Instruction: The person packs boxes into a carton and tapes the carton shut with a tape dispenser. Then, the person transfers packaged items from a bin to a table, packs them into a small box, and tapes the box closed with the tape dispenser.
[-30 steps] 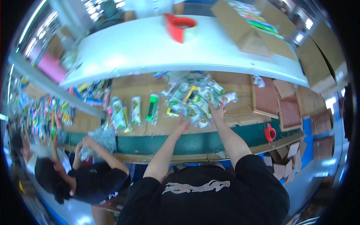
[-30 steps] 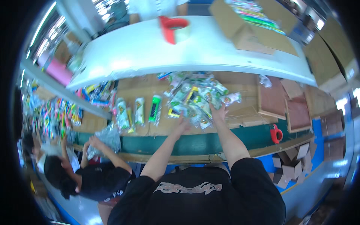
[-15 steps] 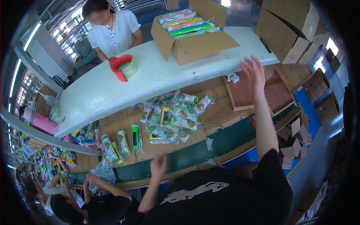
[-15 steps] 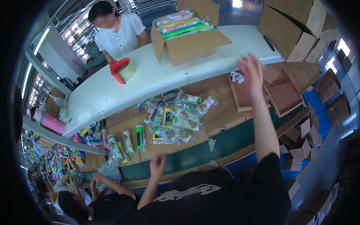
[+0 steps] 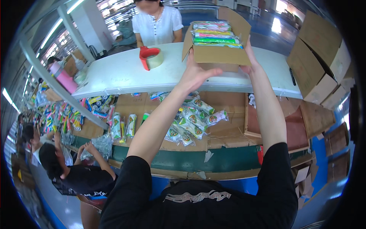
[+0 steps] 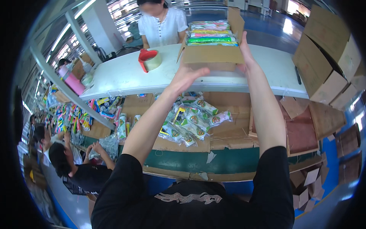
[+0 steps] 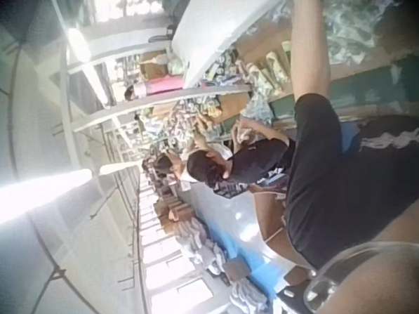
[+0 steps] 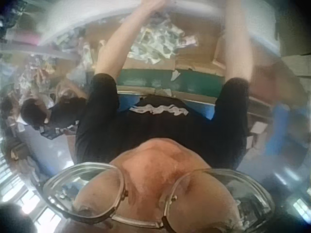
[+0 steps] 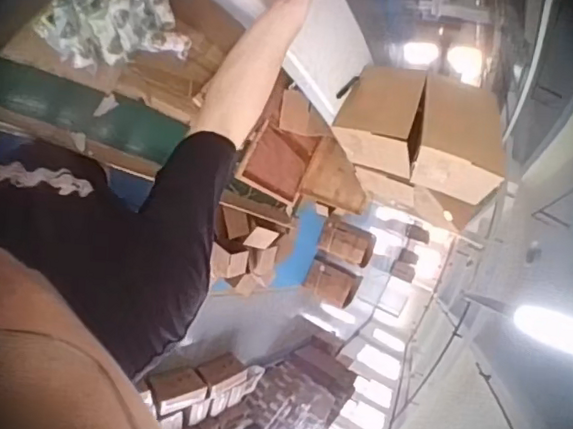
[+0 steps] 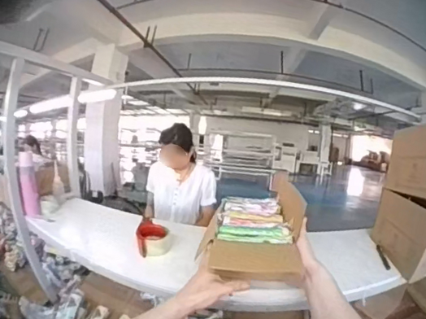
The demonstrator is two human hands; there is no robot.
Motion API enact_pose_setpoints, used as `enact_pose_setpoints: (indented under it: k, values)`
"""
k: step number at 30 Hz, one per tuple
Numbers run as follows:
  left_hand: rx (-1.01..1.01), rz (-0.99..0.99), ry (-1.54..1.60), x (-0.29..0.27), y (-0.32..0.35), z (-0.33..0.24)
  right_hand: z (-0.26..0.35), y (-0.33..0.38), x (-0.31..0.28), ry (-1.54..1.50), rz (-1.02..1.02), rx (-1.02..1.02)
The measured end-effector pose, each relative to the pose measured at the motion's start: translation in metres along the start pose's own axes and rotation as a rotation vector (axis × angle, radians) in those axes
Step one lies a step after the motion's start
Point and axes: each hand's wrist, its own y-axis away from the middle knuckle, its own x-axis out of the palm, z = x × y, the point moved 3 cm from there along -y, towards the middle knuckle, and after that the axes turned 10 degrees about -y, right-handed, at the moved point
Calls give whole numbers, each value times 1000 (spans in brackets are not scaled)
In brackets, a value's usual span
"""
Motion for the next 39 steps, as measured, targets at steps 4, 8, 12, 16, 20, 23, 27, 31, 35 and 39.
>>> enact_pose_setpoints:
  k: [4, 8, 12, 16, 20, 23, 27, 31, 35, 39]
  values:
    - [-143, -94, 369, -25, 19, -19, -24, 59, 23, 36, 59, -88]
    - [-338, -243, 416, -61, 29, -11, -35, 80, -24, 83, -296, -194]
    - [-389, -253, 447, -40, 19, -38, 7, 6, -128, -135, -467, -218]
    - [-550, -374, 396, -29, 15, -28, 19, -11, -96, -3, -131, -115]
    - [-662, -481, 351, -44, 42, -58, 25, 48, -52, 101, -115, -245]
    - [-478, -439, 879, -64, 94, -78, 9, 126, -41, -214, -148, -396]
    - [-505, -271, 896, -102, 189, -91, -43, 238, -74, -101, -694, -458]
    - [-731, -138, 931, -130, 257, -35, -167, 352, -35, -448, -561, -202]
    - [-936, -29, 849, -108, 346, 64, -261, 364, -52, -289, -163, 158]
    - [-938, 97, 667, -78, 411, 139, -320, 332, -38, -102, -167, 225]
